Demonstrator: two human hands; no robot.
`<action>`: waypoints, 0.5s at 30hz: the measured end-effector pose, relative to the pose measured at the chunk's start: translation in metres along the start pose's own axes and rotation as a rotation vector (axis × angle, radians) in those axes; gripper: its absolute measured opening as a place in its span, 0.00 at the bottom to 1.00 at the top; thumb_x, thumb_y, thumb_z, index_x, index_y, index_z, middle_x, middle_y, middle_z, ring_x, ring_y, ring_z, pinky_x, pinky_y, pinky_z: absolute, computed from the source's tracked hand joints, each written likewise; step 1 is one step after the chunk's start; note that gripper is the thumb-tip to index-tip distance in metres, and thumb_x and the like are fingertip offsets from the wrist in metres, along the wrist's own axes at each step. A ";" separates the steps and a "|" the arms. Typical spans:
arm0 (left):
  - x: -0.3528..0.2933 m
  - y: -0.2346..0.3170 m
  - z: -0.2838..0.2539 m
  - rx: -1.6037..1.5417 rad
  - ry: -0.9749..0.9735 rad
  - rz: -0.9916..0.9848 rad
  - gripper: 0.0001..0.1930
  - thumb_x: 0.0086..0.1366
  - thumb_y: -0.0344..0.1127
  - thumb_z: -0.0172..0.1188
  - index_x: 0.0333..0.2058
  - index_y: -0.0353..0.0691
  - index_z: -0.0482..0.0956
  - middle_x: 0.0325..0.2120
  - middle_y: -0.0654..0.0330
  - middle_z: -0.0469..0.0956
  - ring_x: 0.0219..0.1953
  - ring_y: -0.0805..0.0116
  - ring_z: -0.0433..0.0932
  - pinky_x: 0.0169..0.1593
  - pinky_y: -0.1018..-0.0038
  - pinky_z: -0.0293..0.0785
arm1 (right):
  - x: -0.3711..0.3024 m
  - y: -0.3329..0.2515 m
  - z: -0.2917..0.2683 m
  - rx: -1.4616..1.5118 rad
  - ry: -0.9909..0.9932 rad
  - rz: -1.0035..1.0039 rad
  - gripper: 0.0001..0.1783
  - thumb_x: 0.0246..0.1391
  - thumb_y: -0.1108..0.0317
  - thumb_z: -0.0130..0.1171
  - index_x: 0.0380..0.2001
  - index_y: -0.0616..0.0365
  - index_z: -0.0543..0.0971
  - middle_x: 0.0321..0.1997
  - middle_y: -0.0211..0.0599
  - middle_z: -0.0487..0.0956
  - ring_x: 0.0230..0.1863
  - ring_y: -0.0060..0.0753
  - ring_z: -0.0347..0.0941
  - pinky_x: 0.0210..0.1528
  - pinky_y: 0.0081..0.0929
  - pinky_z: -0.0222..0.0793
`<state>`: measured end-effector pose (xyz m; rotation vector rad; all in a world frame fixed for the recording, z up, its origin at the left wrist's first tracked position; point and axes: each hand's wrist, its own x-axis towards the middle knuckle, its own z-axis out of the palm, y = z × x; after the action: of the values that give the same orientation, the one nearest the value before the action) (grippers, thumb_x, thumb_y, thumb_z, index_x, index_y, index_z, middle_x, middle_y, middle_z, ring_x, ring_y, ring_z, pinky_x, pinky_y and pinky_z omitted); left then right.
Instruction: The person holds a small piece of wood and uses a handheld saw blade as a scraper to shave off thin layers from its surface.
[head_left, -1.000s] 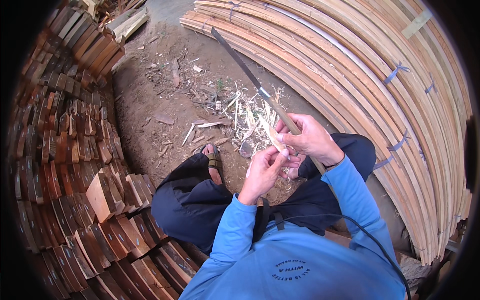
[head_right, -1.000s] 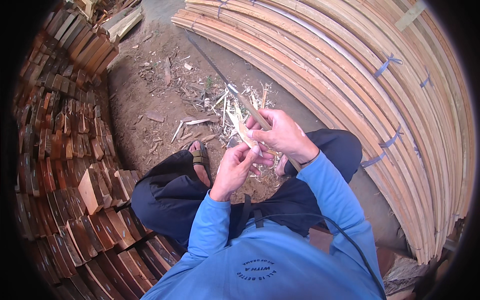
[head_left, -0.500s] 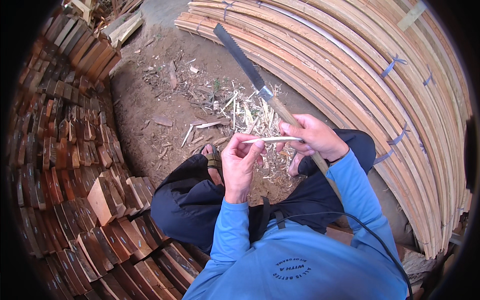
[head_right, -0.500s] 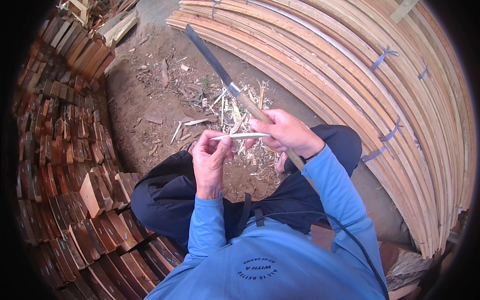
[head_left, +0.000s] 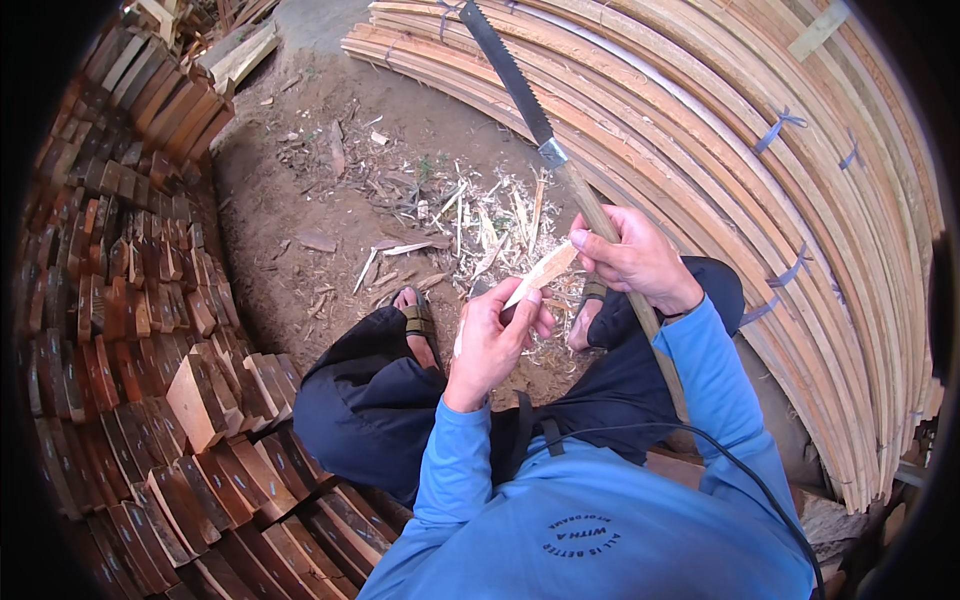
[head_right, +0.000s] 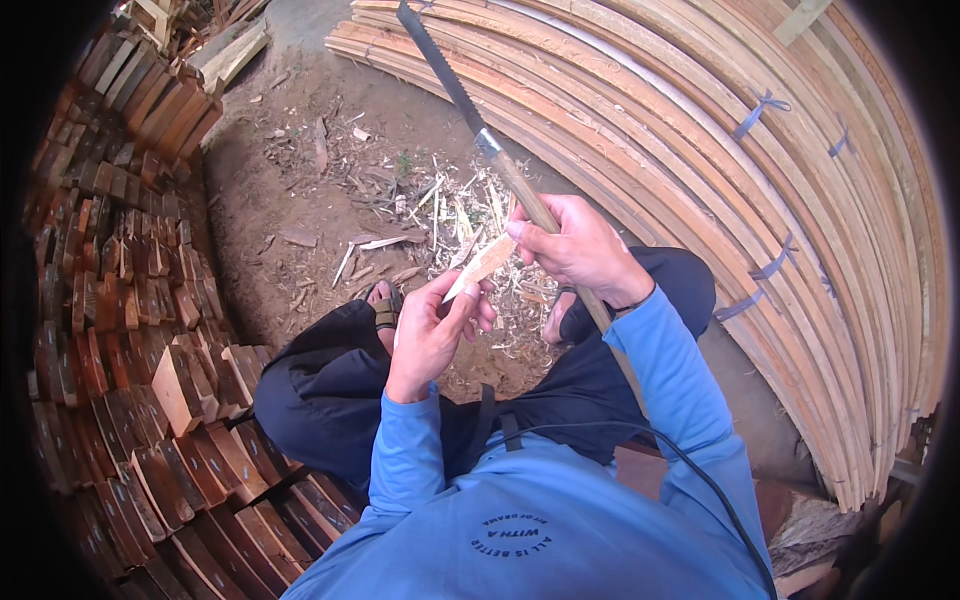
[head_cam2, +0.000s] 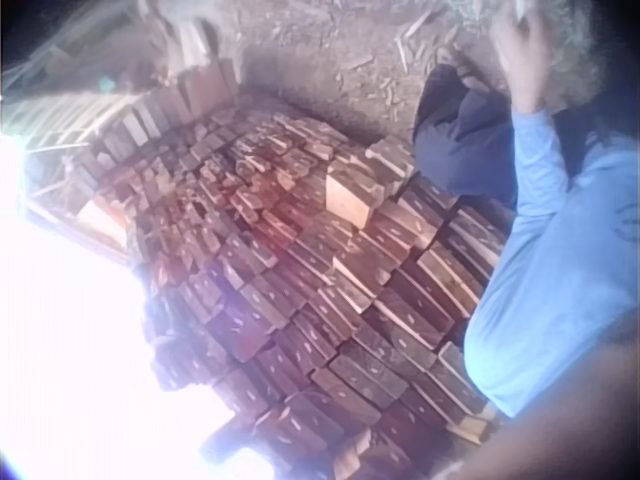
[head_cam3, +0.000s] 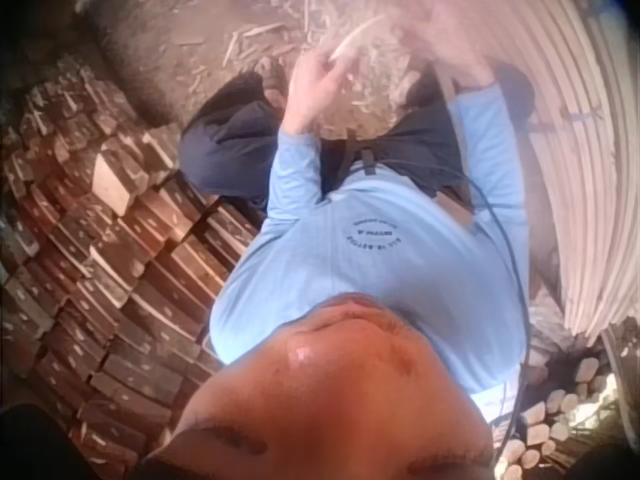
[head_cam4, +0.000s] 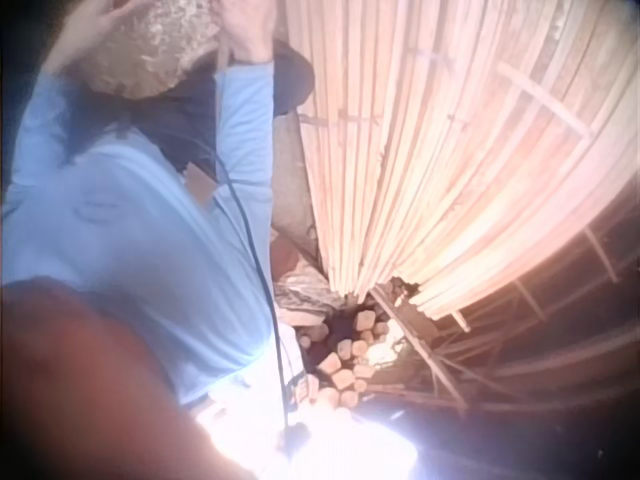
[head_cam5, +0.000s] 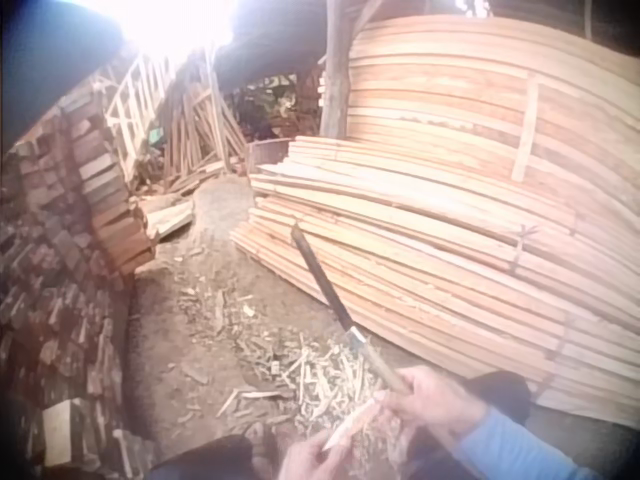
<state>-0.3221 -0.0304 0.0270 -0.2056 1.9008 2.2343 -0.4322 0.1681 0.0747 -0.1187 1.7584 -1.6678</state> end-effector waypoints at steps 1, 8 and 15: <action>-0.002 0.004 0.001 0.060 -0.031 -0.013 0.14 0.78 0.39 0.53 0.45 0.34 0.81 0.26 0.64 0.82 0.26 0.80 0.80 0.27 0.83 0.70 | 0.001 0.001 0.000 -0.036 0.015 -0.006 0.11 0.67 0.62 0.60 0.42 0.58 0.75 0.24 0.24 0.75 0.17 0.09 0.61 0.17 0.15 0.54; -0.003 0.002 -0.003 0.074 -0.065 -0.060 0.18 0.80 0.42 0.48 0.44 0.34 0.82 0.23 0.66 0.81 0.23 0.82 0.78 0.24 0.84 0.66 | 0.003 -0.005 0.006 -0.337 0.063 -0.082 0.14 0.68 0.58 0.58 0.39 0.59 0.79 0.24 0.25 0.77 0.26 0.15 0.72 0.30 0.22 0.67; 0.005 -0.012 -0.004 0.167 0.291 0.017 0.17 0.79 0.39 0.48 0.40 0.33 0.81 0.20 0.64 0.80 0.20 0.80 0.77 0.23 0.82 0.69 | -0.015 -0.012 0.020 -0.639 0.445 -0.269 0.23 0.73 0.53 0.47 0.38 0.64 0.79 0.21 0.50 0.79 0.26 0.50 0.79 0.33 0.36 0.72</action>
<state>-0.3244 -0.0324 0.0130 -0.5141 2.2302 2.1372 -0.4151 0.1567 0.0936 -0.3001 2.6745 -1.3039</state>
